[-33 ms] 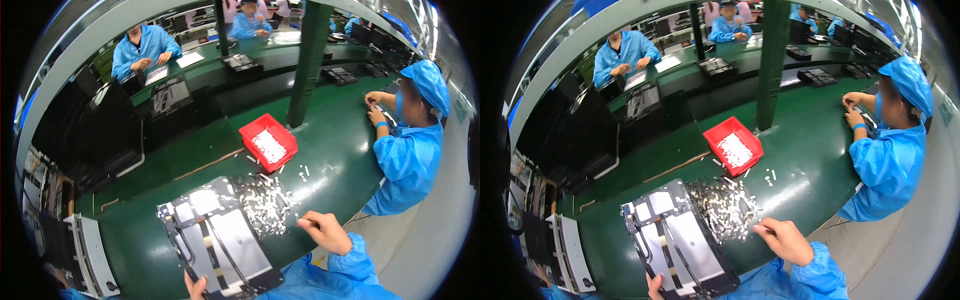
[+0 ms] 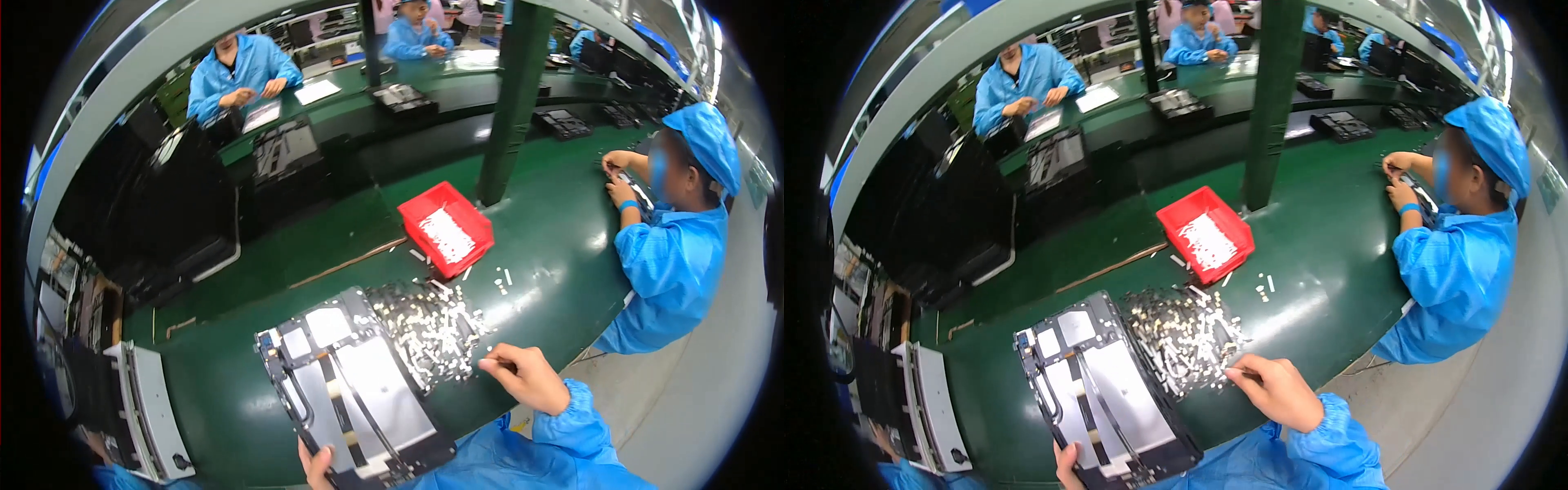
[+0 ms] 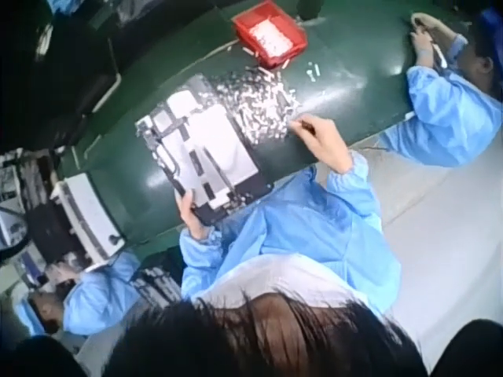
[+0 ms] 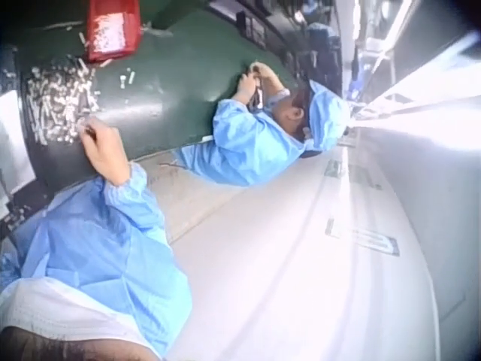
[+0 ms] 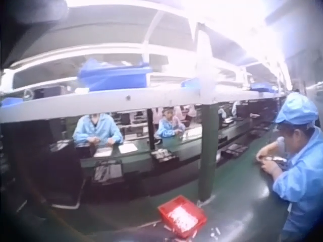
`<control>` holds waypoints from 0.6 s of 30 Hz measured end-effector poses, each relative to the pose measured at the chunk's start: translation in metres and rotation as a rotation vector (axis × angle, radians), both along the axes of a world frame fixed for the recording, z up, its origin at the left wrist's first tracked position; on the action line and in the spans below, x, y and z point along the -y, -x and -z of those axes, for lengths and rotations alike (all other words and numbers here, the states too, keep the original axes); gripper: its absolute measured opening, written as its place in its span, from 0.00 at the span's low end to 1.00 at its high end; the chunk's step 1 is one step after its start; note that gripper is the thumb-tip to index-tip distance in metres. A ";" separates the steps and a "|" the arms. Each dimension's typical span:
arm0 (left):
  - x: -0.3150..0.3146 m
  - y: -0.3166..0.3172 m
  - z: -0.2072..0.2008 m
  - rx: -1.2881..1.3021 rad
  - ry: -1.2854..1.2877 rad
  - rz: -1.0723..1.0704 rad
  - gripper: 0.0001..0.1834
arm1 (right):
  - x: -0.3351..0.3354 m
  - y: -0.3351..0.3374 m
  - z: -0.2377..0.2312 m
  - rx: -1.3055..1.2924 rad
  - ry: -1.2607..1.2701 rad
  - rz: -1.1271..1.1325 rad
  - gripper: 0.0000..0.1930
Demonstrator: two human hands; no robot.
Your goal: The person assembles internal components of a tablet frame by manipulating ribbon cables and adhesive tapes with tweezers to connect them to electronic connectors.
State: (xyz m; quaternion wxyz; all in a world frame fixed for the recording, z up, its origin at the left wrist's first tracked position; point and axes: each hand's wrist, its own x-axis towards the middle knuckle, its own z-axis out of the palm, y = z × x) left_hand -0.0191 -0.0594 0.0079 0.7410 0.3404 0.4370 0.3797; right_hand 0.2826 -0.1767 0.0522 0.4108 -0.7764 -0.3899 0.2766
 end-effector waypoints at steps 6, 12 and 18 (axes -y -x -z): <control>-0.008 -0.013 0.015 -0.062 0.018 -0.204 0.26 | -0.041 0.015 0.020 0.203 0.027 -0.001 0.08; -0.011 -0.018 0.012 -0.141 -0.218 -0.141 0.41 | -0.065 0.022 0.016 0.315 0.168 -0.080 0.11; -0.010 -0.023 0.016 -0.239 -0.459 -0.117 0.43 | -0.078 0.023 0.033 0.399 0.299 -0.184 0.08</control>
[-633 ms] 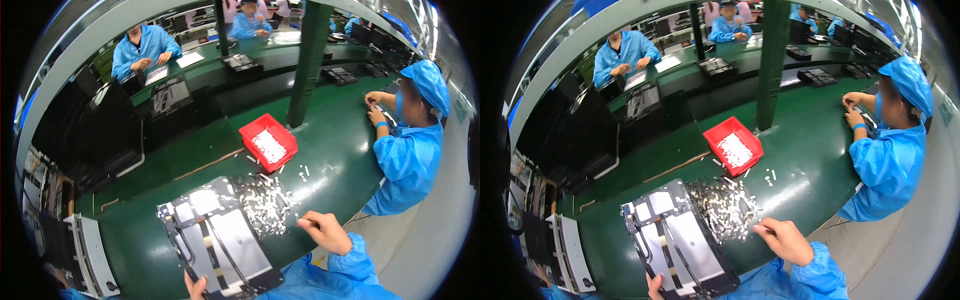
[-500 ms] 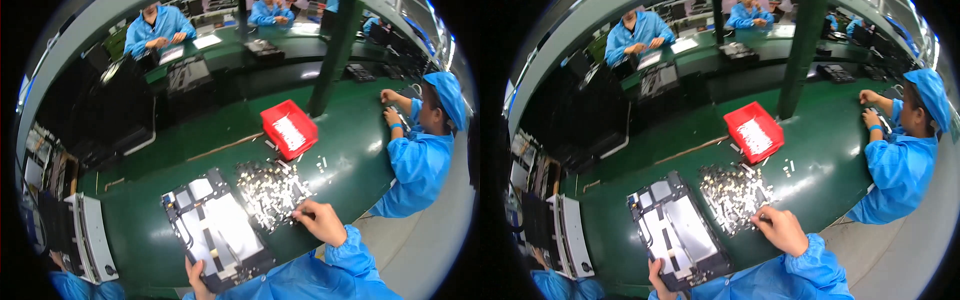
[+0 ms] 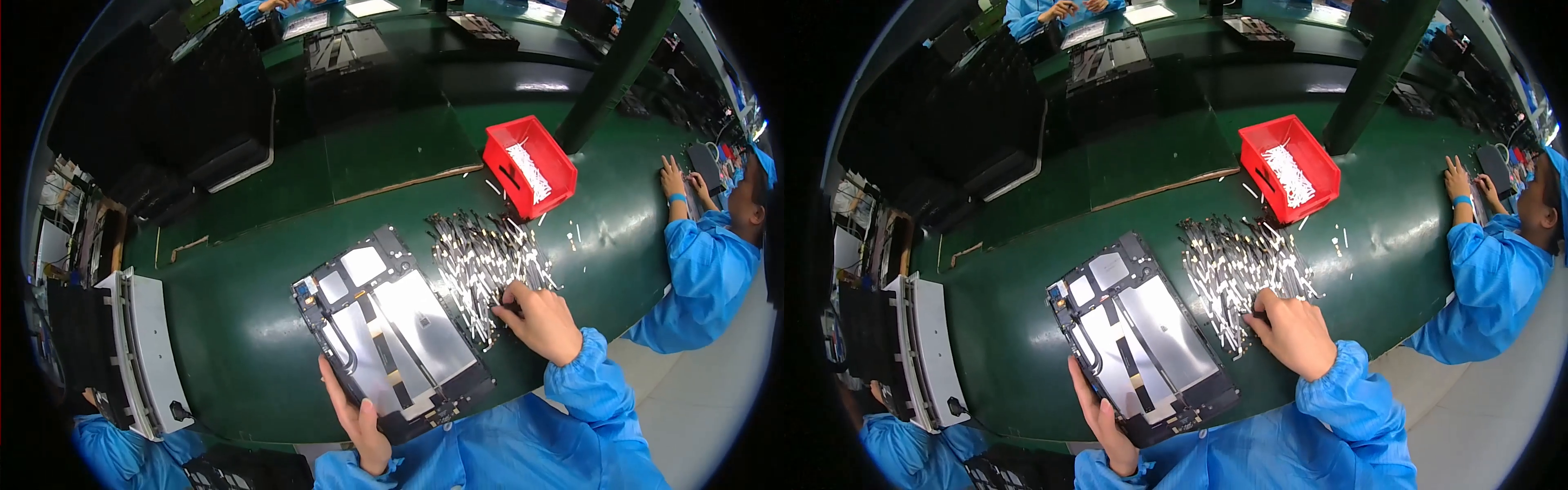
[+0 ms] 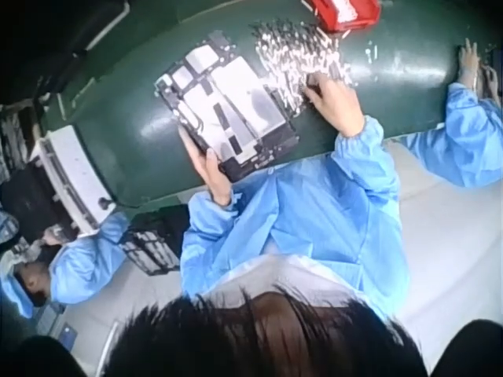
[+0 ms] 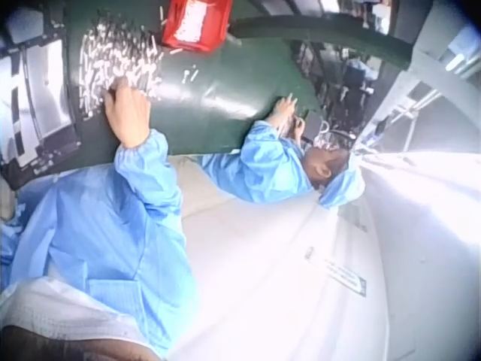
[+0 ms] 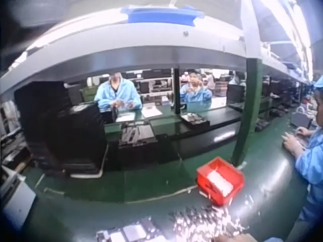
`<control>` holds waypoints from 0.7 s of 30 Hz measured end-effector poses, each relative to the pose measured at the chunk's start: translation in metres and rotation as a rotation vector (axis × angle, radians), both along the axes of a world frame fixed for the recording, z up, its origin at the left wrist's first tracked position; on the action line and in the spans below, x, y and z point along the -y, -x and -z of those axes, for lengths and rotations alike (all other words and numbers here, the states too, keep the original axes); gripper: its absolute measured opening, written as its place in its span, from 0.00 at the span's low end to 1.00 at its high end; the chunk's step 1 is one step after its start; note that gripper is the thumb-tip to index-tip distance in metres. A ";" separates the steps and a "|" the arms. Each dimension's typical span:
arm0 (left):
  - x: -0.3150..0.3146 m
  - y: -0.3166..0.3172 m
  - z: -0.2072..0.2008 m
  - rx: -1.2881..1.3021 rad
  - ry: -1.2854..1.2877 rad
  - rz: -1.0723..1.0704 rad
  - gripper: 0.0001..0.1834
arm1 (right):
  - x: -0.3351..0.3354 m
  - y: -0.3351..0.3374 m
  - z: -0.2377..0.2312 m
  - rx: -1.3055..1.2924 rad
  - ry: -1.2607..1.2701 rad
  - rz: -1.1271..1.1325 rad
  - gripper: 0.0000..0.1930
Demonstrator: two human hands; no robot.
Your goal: The person assembles internal components of a tablet frame by manipulating ribbon cables and adhesive tapes with tweezers to connect them to electronic connectors.
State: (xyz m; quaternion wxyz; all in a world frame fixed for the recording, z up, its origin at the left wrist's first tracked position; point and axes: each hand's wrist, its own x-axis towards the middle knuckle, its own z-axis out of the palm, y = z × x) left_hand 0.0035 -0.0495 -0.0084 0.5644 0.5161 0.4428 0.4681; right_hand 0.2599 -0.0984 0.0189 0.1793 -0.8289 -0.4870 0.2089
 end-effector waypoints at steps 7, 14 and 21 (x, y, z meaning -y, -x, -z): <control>0.005 -0.007 0.004 0.107 0.024 -0.094 0.37 | -0.001 -0.016 -0.003 -0.168 -0.042 -0.085 0.08; 0.029 0.011 -0.006 0.011 0.018 -0.048 0.37 | 0.006 -0.021 -0.024 -0.739 0.041 0.097 0.08; 0.041 0.063 -0.031 -0.101 0.114 0.238 0.25 | 0.026 0.007 -0.021 -1.061 -0.101 0.211 0.03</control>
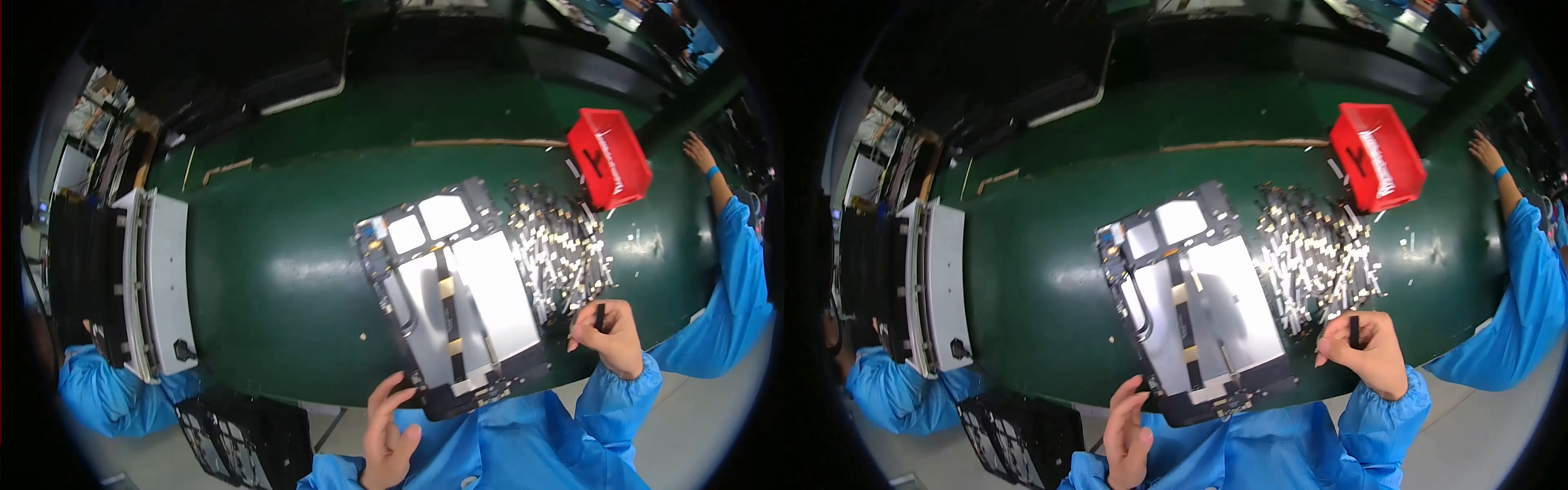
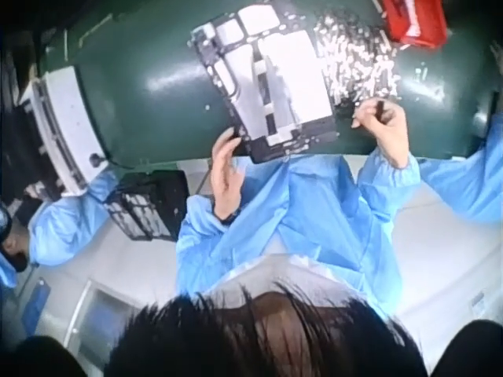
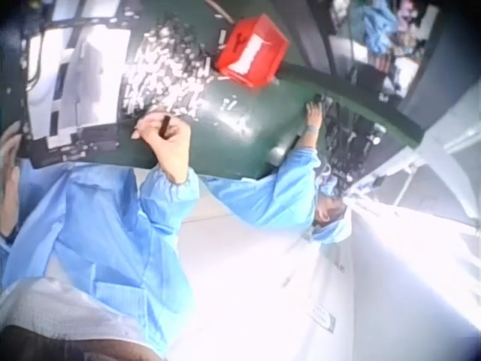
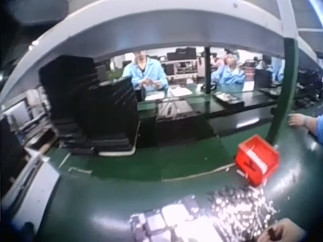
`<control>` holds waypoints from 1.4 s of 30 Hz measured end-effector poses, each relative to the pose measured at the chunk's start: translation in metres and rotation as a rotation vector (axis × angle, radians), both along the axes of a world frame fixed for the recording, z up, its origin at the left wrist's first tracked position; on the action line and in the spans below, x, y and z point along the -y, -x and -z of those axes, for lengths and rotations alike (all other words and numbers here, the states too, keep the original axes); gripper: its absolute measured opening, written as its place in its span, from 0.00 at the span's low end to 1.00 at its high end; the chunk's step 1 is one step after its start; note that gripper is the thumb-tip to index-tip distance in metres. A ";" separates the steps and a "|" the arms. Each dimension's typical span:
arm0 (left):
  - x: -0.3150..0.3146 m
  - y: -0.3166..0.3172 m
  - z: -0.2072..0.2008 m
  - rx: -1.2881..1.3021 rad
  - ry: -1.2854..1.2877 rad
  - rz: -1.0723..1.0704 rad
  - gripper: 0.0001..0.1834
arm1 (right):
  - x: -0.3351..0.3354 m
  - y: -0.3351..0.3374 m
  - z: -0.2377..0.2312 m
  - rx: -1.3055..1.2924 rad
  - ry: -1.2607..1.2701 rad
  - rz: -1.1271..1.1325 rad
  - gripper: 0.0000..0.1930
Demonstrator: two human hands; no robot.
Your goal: The person assembles internal components of a tablet frame by manipulating ribbon cables and adhesive tapes with tweezers to connect them to electronic connectors.
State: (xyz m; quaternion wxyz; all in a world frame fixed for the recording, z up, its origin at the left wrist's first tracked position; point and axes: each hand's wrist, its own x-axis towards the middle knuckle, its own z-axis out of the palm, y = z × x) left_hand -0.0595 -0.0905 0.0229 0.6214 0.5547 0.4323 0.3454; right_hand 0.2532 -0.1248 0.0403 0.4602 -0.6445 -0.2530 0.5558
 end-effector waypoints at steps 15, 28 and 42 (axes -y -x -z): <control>-0.007 0.011 -0.010 0.136 0.403 0.133 0.36 | -0.032 0.112 -0.003 0.157 -0.312 -0.169 0.05; -0.024 0.004 0.032 0.168 0.170 -0.044 0.05 | -0.049 0.132 -0.009 0.651 -0.282 -0.501 0.07; -0.037 -0.010 0.041 -0.062 -0.051 -0.049 0.10 | -0.046 0.138 -0.006 0.744 -0.227 -0.442 0.09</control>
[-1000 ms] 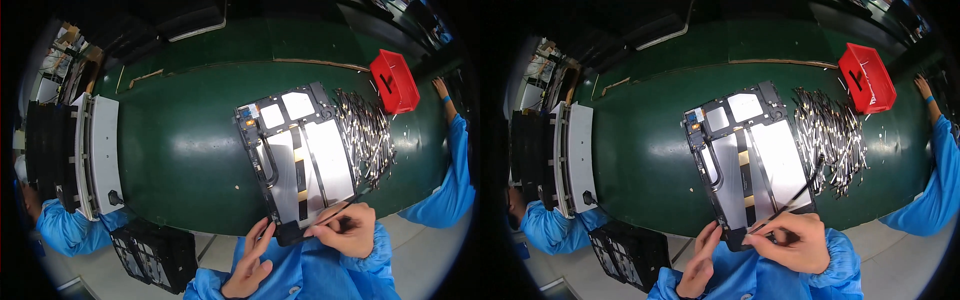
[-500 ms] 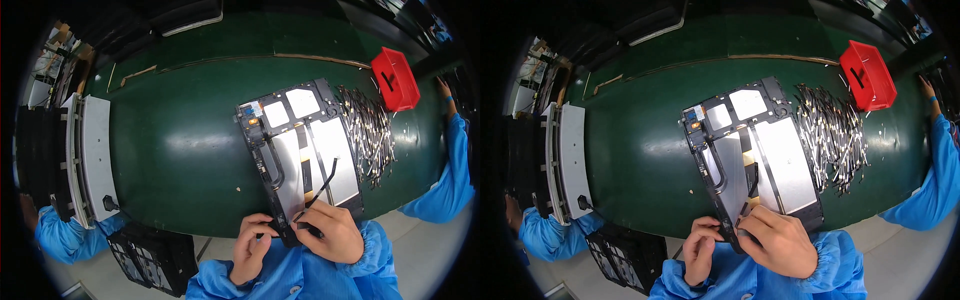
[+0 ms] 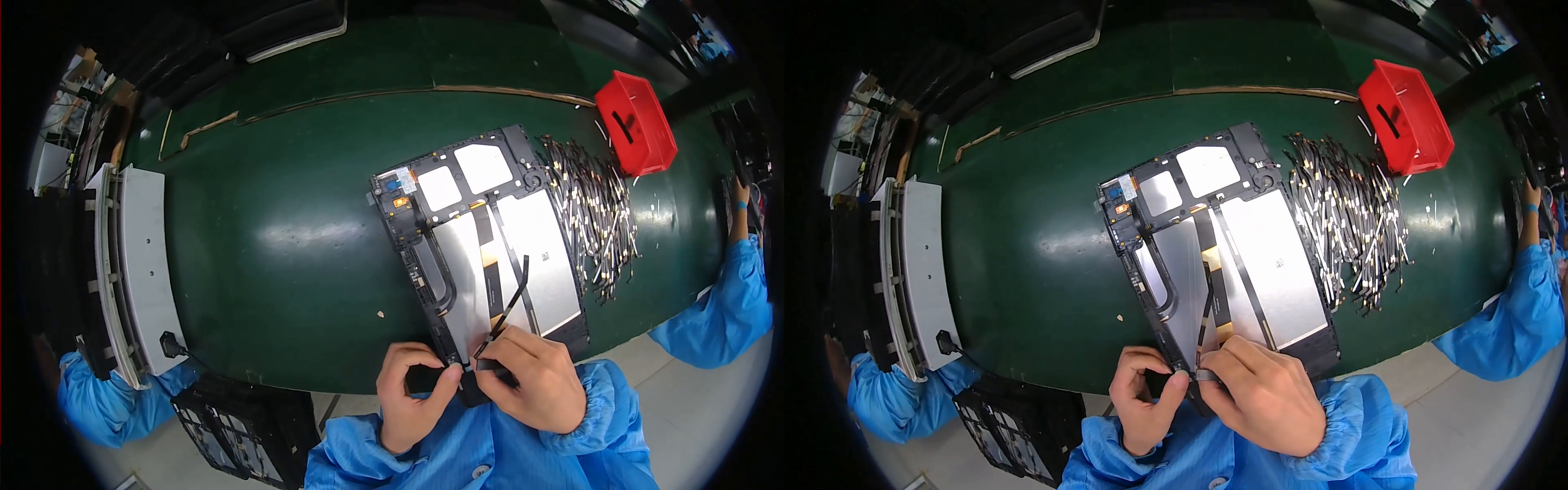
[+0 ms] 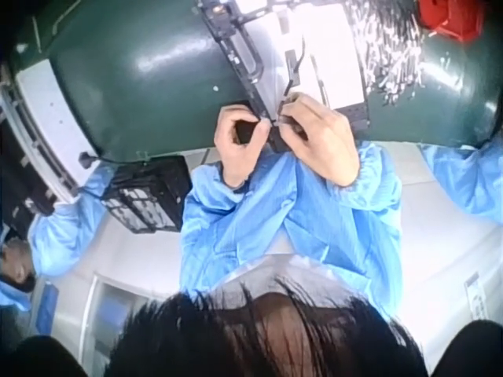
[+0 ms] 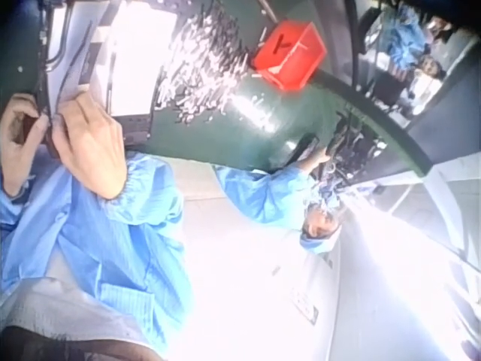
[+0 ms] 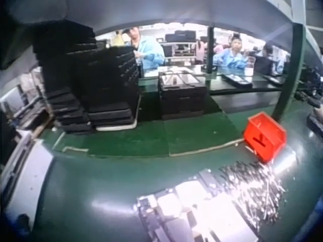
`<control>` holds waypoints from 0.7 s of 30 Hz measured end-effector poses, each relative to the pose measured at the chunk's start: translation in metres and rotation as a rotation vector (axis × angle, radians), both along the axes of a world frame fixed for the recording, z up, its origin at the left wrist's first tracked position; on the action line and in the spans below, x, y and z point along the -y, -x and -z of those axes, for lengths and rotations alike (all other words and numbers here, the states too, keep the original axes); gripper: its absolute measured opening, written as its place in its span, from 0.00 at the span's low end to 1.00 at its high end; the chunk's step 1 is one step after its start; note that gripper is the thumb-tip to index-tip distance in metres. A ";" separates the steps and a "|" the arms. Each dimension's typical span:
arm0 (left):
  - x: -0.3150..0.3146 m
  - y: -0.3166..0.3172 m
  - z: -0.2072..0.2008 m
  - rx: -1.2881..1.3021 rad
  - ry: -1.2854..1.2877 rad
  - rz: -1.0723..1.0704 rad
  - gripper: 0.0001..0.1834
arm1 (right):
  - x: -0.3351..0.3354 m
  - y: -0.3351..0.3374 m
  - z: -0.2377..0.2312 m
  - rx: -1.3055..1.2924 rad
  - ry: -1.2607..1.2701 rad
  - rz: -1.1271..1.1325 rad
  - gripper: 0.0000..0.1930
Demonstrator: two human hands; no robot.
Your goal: The person assembles internal components of a tablet frame by manipulating ribbon cables and adhesive tapes with tweezers to connect them to electronic connectors.
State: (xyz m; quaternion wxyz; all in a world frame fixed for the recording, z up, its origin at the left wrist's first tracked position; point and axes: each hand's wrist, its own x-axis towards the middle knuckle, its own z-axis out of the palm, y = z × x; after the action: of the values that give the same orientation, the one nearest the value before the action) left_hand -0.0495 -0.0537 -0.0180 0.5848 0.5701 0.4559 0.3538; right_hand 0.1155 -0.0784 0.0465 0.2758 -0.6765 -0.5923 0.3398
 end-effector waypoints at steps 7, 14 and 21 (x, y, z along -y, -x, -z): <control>-0.002 0.002 0.001 -0.007 -0.048 -0.009 0.07 | -0.004 -0.001 -0.005 0.035 0.045 -0.043 0.08; -0.002 0.002 0.001 0.025 -0.035 0.012 0.06 | -0.003 0.000 -0.003 -0.004 0.010 0.028 0.06; -0.001 0.004 0.004 0.034 -0.046 0.019 0.05 | -0.004 -0.001 -0.003 -0.016 0.031 0.038 0.06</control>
State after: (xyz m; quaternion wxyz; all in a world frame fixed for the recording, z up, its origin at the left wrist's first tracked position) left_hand -0.0530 -0.0526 -0.0217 0.5825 0.5815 0.4325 0.3682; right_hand 0.1161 -0.0745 0.0500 0.2767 -0.6891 -0.5716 0.3489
